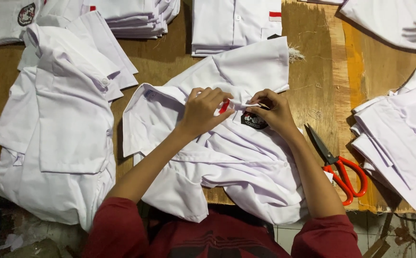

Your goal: A person unfolds a white shirt on a wooden table and uses scissors to trim loose threads from the seams and logo area.

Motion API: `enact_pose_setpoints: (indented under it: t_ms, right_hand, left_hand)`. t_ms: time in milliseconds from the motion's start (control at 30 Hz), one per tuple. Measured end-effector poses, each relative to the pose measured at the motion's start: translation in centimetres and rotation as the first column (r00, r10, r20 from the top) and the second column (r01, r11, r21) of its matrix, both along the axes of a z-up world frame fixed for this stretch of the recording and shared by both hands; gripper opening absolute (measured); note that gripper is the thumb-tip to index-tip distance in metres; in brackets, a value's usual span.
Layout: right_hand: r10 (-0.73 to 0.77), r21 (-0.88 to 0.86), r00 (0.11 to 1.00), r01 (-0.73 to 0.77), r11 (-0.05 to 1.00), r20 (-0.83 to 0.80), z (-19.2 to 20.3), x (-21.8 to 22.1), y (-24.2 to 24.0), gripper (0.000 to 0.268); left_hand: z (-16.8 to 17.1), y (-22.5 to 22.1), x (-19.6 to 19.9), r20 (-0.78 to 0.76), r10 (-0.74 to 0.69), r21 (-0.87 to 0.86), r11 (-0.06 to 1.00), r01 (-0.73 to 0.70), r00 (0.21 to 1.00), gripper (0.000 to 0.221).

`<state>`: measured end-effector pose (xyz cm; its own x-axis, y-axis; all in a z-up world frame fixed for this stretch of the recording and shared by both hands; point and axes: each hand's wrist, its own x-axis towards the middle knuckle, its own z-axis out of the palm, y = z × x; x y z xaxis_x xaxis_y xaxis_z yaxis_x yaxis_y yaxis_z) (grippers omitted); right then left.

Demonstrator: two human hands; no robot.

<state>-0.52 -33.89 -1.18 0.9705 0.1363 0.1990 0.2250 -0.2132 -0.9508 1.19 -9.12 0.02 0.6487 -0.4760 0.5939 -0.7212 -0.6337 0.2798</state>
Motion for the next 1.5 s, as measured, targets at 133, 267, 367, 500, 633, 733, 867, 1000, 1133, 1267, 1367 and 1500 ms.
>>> enact_pose_setpoints:
  t_ms: [133, 267, 367, 500, 633, 733, 867, 1000, 1133, 1267, 1367, 1500]
  right_hand:
    - [0.039, 0.017, 0.999, -0.039, 0.999, 0.014, -1.5, 0.6, -0.8, 0.031]
    - [0.068, 0.022, 0.998, -0.068, 0.997, -0.004, -1.4, 0.7, -1.0, 0.033]
    - [0.061, 0.036, 0.998, -0.061, 0.998, -0.014, -1.3, 0.6, -0.7, 0.036]
    - [0.064, 0.024, 0.997, -0.064, 0.998, -0.030, -0.6, 0.3, -0.3, 0.038]
    - [0.068, 0.003, 0.997, -0.068, 0.998, -0.030, -1.0, 0.5, -0.6, 0.037]
    - [0.068, 0.006, 0.997, -0.068, 0.998, -0.041, -1.4, 0.6, -0.8, 0.037]
    - [0.094, -0.036, 0.995, -0.095, 0.995, -0.038, -1.0, 0.5, -1.1, 0.037]
    - [0.150, -0.186, 0.988, -0.141, 0.972, 0.038, 2.2, -0.1, -0.4, 0.036]
    - [0.151, -0.418, 0.981, -0.087, 0.904, 0.122, 5.7, -2.0, -1.9, 0.022]
    - [0.119, -0.597, 0.968, 0.038, 0.801, 0.221, 6.8, -6.1, -5.4, 0.017]
    - [0.018, -0.684, 0.976, 0.139, 0.716, 0.217, 4.6, -9.8, -9.9, 0.015]
    - [-0.203, -0.732, 0.956, 0.292, 0.616, 0.210, 4.4, -15.7, -13.5, 0.013]
  left_hand:
    - [-0.2, -1.5, 0.8, 0.070, -0.031, 0.040, 0.999, 0.028, 0.997, 0.038]
    - [-0.4, -2.3, 1.5, 0.184, -0.074, 0.048, 0.997, 0.066, 0.980, 0.021]
    - [-0.3, -2.4, 1.3, 0.186, -0.095, -0.014, 0.995, 0.099, 0.978, 0.007]
    - [0.1, -2.1, 0.9, 0.142, -0.083, -0.041, 0.995, 0.090, 0.986, 0.004]
    - [-0.5, -2.4, 1.1, 0.149, -0.066, -0.040, 0.997, 0.073, 0.987, 0.005]
    - [-1.4, -2.4, 1.5, 0.149, -0.066, -0.030, 0.997, 0.072, 0.987, 0.005]
    - [-1.4, -2.3, 1.8, 0.153, -0.090, 0.035, 0.996, 0.086, 0.984, 0.009]
    - [-2.1, -2.5, 2.2, 0.164, -0.111, 0.066, 0.993, 0.101, 0.980, 0.013]
    - [-1.5, -2.3, 1.8, 0.172, -0.120, 0.084, 0.991, 0.107, 0.978, 0.014]
    - [-1.1, -2.9, 1.5, 0.173, -0.111, 0.077, 0.992, 0.098, 0.979, 0.011]
    - [0.4, -5.0, 0.1, 0.120, -0.194, 0.064, 0.980, 0.187, 0.974, 0.013]
    - [1.2, -9.6, -3.9, 0.033, -0.528, 0.072, 0.848, 0.525, 0.849, 0.012]
